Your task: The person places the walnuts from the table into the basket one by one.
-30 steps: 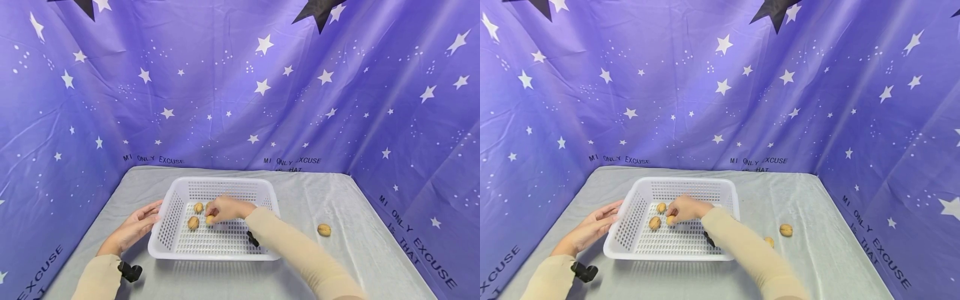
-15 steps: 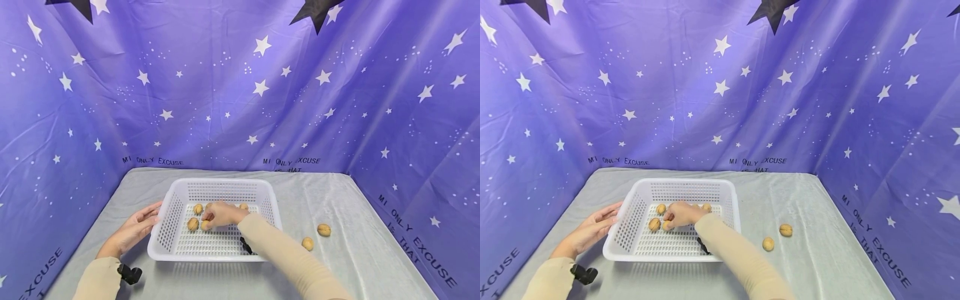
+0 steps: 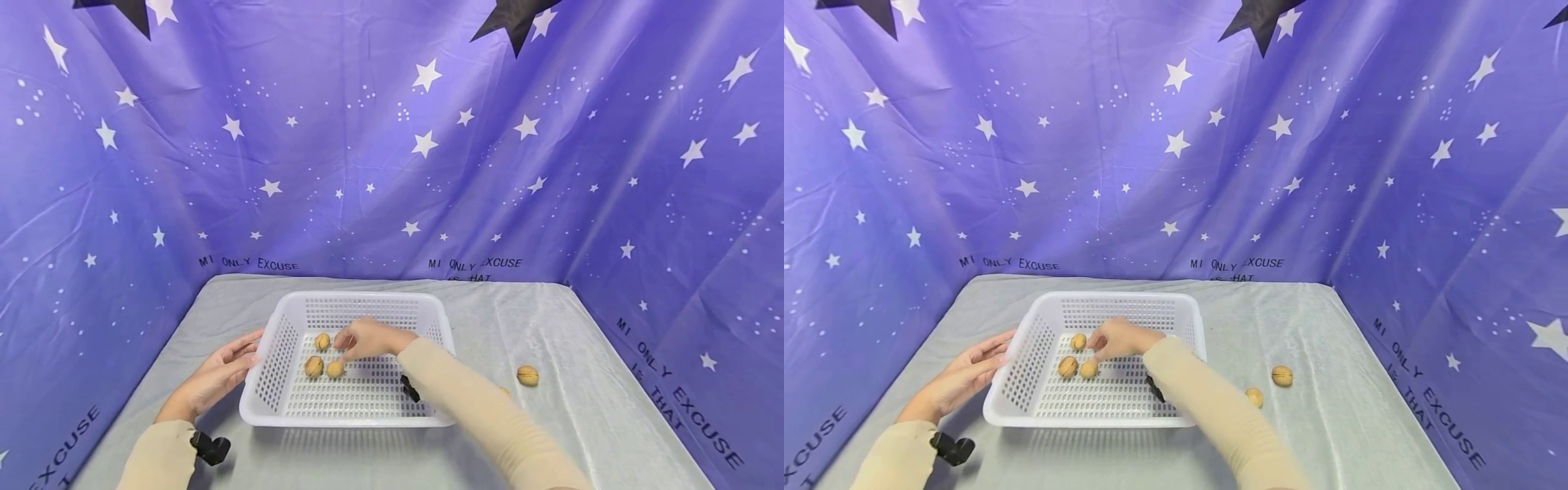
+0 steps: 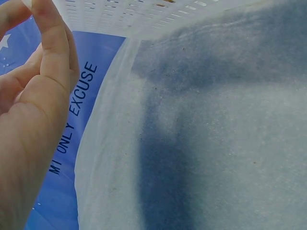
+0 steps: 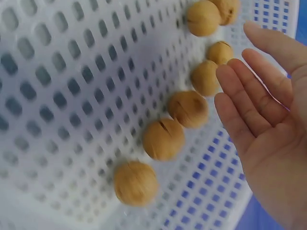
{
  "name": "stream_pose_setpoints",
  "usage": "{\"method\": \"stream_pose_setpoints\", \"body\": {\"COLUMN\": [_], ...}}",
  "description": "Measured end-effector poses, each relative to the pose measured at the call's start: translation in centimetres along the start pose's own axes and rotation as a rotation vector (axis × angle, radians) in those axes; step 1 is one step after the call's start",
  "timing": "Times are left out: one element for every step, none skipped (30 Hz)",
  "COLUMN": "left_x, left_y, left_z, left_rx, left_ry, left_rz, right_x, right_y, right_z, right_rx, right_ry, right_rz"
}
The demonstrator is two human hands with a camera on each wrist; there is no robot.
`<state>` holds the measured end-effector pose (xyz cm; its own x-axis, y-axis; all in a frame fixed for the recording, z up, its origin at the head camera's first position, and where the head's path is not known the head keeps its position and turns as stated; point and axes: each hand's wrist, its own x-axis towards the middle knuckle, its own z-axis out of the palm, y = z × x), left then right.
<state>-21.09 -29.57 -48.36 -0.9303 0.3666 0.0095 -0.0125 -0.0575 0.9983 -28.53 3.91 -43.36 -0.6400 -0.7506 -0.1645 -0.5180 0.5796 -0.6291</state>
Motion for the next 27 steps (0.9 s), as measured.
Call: {"method": "stream_pose_setpoints", "body": {"left_x": [0.0, 0.0, 0.1, 0.1, 0.1, 0.2, 0.2, 0.3, 0.3, 0.3, 0.3, 0.2, 0.2, 0.2, 0.2, 0.2, 0.2, 0.2, 0.2, 0.2, 0.1, 0.1, 0.1, 0.1, 0.1, 0.1, 0.1], "left_y": [0.0, 0.0, 0.1, 0.1, 0.1, 0.1, 0.1, 0.1, 0.1, 0.1, 0.1, 0.1, 0.1, 0.1, 0.1, 0.1, 0.1, 0.1, 0.0, 0.1, 0.1, 0.1, 0.1, 0.1, 0.1, 0.1, 0.1], "left_z": [0.0, 0.0, 0.0, 0.1, 0.1, 0.1, 0.1, 0.1, 0.1, 0.1, 0.0, 0.0, 0.0, 0.0, -0.1, -0.1, -0.1, -0.1, 0.0, 0.0, 0.0, 0.0, 0.1, 0.1, 0.1, 0.2, 0.2], "left_rx": [0.001, 0.000, 0.000, -0.001, -0.003, -0.006, -0.009, -0.009, -0.011, -0.013, -0.015, -0.015, -0.015, -0.016, -0.019, -0.019, -0.021, -0.020, -0.019, -0.018, -0.017, -0.016, -0.015, -0.013, -0.014, -0.016, -0.016], "left_ry": [0.001, 0.001, 0.000, 0.001, 0.001, -0.001, -0.004, -0.005, -0.005, -0.004, -0.001, 0.000, 0.002, 0.004, 0.003, 0.001, 0.000, -0.003, -0.002, -0.004, -0.003, -0.001, 0.001, 0.003, 0.005, 0.005, 0.006], "left_rz": [-0.001, -0.001, -0.001, -0.003, -0.004, -0.006, -0.006, -0.006, -0.007, -0.008, -0.008, -0.006, -0.004, -0.003, -0.001, 0.001, 0.003, 0.003, 0.001, -0.002, -0.006, -0.011, -0.015, -0.018, -0.020, -0.021, -0.020], "right_x": [-0.3, -0.6, -1.0, -1.4, -1.8, -2.3, -2.7, -3.2, -3.7, -4.2, -4.7, -5.2, -5.7, -6.3, -6.9, -7.4, -8.1, -8.7, -9.4, -10.0, -10.7, -11.3, -12.0, -12.6, -13.3, -14.0, -14.6], "right_y": [-0.1, -0.1, -0.1, -0.1, -0.1, -0.1, -0.1, 0.0, 0.0, 0.1, 0.2, 0.4, 0.6, 0.8, 1.0, 1.3, 1.6, 1.9, 2.2, 2.5, 2.9, 3.3, 3.6, 4.1, 4.5, 4.9, 5.3], "right_z": [-0.4, -0.8, -1.2, -1.7, -2.1, -2.6, -3.0, -3.5, -3.9, -4.3, -4.7, -5.1, -5.5, -5.8, -6.1, -6.5, -6.8, -7.1, -7.4, -7.7, -7.9, -8.2, -8.5, -8.7, -9.0, -9.2, -9.4], "right_rx": [0.004, 0.002, -0.003, -0.022, -0.033, -0.046, -0.064, -0.083, -0.097, -0.110, -0.117, -0.128, -0.136, -0.140, -0.151, -0.161, -0.163, -0.164, -0.159, -0.156, -0.150, -0.141, -0.134, -0.130, -0.123, -0.117, -0.108], "right_ry": [-0.005, -0.008, -0.012, -0.015, -0.019, -0.022, -0.024, -0.024, -0.024, -0.022, -0.018, -0.014, -0.007, 0.002, 0.014, 0.025, 0.034, 0.042, 0.051, 0.061, 0.070, 0.078, 0.088, 0.101, 0.115, 0.128, 0.139], "right_rz": [-0.004, -0.003, -0.004, -0.006, -0.008, -0.011, -0.014, -0.014, -0.017, -0.022, -0.027, -0.033, -0.036, -0.034, -0.043, -0.045, -0.043, -0.038, -0.035, -0.028, -0.021, -0.013, -0.009, -0.009, -0.003, 0.006, 0.010]}}
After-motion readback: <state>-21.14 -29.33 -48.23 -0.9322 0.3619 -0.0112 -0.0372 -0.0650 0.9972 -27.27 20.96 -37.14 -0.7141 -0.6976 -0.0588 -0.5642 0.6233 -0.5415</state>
